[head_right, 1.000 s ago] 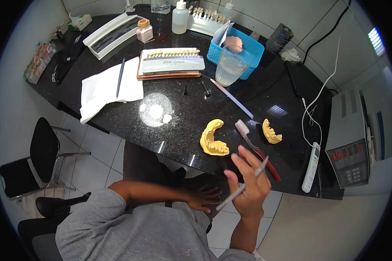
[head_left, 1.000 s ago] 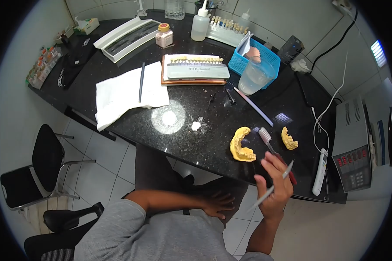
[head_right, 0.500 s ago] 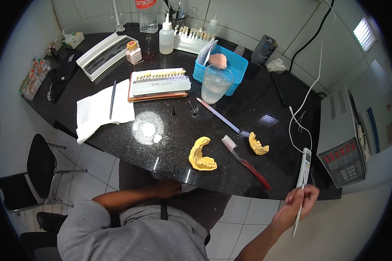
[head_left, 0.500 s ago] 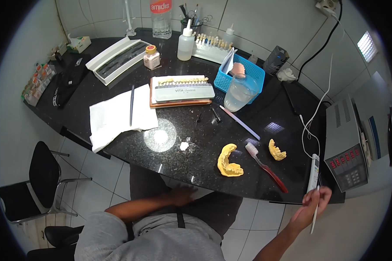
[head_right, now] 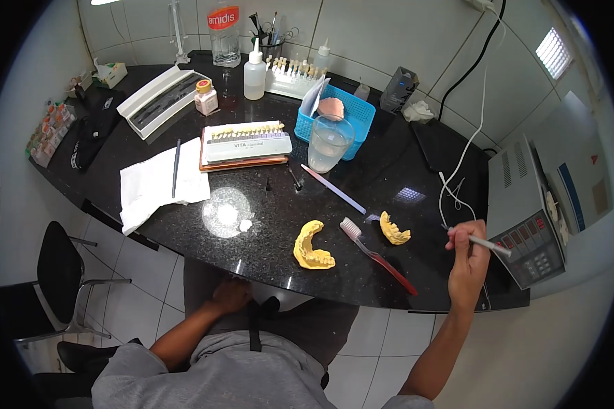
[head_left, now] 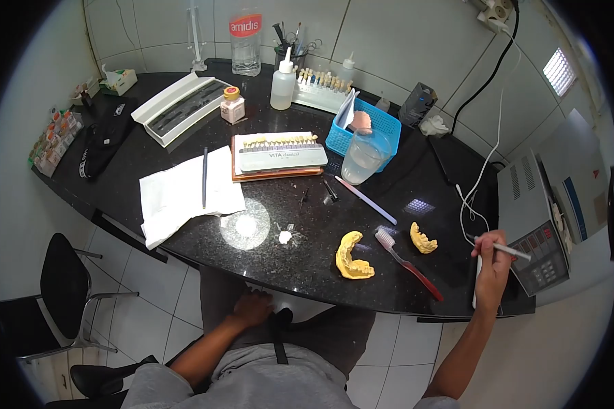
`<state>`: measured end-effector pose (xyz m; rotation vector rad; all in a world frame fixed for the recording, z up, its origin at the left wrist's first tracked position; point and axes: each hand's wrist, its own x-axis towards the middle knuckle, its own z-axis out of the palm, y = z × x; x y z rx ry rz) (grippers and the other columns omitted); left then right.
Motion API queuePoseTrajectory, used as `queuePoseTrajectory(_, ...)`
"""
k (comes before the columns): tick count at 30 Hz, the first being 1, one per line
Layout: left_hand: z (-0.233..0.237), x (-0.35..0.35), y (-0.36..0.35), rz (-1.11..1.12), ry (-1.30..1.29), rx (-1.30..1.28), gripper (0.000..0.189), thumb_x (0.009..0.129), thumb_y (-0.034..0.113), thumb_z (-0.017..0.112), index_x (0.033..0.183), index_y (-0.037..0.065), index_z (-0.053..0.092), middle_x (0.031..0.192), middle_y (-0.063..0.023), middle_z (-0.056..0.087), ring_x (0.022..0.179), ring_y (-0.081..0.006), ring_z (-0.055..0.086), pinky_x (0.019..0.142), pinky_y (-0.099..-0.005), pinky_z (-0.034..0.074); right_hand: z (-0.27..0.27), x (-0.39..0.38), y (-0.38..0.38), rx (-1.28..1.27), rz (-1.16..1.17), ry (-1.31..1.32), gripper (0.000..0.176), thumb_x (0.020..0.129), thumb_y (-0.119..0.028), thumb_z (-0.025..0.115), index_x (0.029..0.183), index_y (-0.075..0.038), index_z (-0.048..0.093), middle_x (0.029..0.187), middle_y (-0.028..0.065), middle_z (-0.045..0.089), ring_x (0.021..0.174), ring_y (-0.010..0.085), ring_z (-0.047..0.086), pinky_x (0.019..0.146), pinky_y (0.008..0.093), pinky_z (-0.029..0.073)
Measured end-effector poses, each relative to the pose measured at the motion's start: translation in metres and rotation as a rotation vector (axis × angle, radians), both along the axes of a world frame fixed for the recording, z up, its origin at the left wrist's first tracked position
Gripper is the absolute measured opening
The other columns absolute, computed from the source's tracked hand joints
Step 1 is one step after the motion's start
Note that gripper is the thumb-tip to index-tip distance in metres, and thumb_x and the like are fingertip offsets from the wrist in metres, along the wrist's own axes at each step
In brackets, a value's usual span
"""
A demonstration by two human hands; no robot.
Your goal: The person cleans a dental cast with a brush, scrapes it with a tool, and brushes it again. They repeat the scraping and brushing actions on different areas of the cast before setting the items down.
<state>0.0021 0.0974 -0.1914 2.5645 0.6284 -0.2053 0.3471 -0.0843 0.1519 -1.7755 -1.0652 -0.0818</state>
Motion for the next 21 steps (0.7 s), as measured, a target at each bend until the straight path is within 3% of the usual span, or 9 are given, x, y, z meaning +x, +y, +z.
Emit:
queuePoseTrajectory(4,-0.006,0.007,0.006,0.095,-0.051,-0.052,0.024,0.091,0.020,0.048,0.096,0.001,0.062,0.096,-0.0215,0.065,0.088,-0.0363,0.064,0.080,-0.0502,0.050,0.036,-0.013,0.034,-0.035,-0.002,-0.194,0.022,0.099,-0.018,0.053,0.091,0.000,0.062,0.077,0.0021,0.053,0.065,0.0066,0.046,0.060,0.0225,0.039)
queuePoseTrajectory(6,-0.028,0.006,0.009,0.225,-0.135,0.096,0.021,0.091,0.015,0.046,0.094,0.001,0.062,0.090,-0.0226,0.064,0.078,-0.0379,0.064,0.070,-0.0479,0.052,0.051,-0.016,0.065,0.052,0.062,-0.221,0.021,0.098,-0.019,0.054,0.093,-0.001,0.064,0.072,0.0017,0.054,0.062,0.0070,0.049,0.058,0.0233,0.040)
queuePoseTrajectory(9,-0.061,0.008,0.007,0.295,-0.239,0.157,0.021,0.090,0.015,0.047,0.093,0.001,0.063,0.091,-0.0230,0.064,0.082,-0.0391,0.064,0.074,-0.0494,0.051,0.065,-0.005,0.111,0.019,0.102,-0.301,0.022,0.097,-0.022,0.056,0.093,-0.002,0.065,0.071,0.0041,0.056,0.062,0.0094,0.054,0.059,0.0258,0.044)
queuePoseTrajectory(11,-0.055,0.012,0.009,0.331,-0.350,0.128,0.021,0.090,0.015,0.048,0.094,0.001,0.063,0.092,-0.0234,0.064,0.083,-0.0400,0.063,0.075,-0.0502,0.050,0.067,0.016,0.139,-0.132,0.178,-0.399,0.025,0.097,-0.024,0.053,0.095,0.000,0.062,0.073,0.0087,0.058,0.064,0.0186,0.059,0.063,0.0308,0.047)
queuePoseTrajectory(13,-0.056,0.013,0.012,0.376,-0.460,0.089,0.021,0.089,0.015,0.048,0.095,0.001,0.063,0.092,-0.0237,0.064,0.084,-0.0409,0.063,0.076,-0.0509,0.050,0.067,0.014,0.173,-0.046,0.093,-0.787,0.025,0.097,-0.023,0.049,0.098,0.000,0.060,0.073,0.0128,0.060,0.068,0.0307,0.061,0.068,0.0391,0.049)
queuePoseTrajectory(17,-0.060,0.009,0.016,0.366,-0.450,-0.106,0.023,0.088,0.016,0.050,0.100,0.001,0.062,0.094,-0.0251,0.063,0.087,-0.0421,0.061,0.079,-0.0519,0.048,0.056,0.053,0.228,-0.135,0.173,-0.862,0.026,0.094,-0.024,0.051,0.102,-0.001,0.059,0.086,0.0177,0.065,0.082,0.0376,0.062,0.075,0.0447,0.048)
queuePoseTrajectory(19,-0.059,0.008,0.018,0.350,-0.383,-0.164,0.023,0.088,0.016,0.051,0.101,0.001,0.062,0.095,-0.0255,0.063,0.088,-0.0421,0.061,0.080,-0.0516,0.048,0.059,0.050,0.250,-0.611,0.057,-0.619,0.030,0.087,-0.026,0.061,0.106,-0.003,0.060,0.111,0.0231,0.061,0.098,0.0361,0.062,0.082,0.0447,0.048)
queuePoseTrajectory(21,-0.070,0.008,0.019,0.308,-0.368,-0.177,0.029,0.087,0.021,0.053,0.111,0.005,0.059,0.096,-0.0267,0.063,0.092,-0.0413,0.061,0.085,-0.0515,0.046,0.068,0.045,0.281,-1.079,-0.016,-0.499,0.056,0.079,-0.027,0.070,0.129,-0.010,0.052,0.133,0.0247,0.049,0.115,0.0354,0.056,0.090,0.0409,0.047)
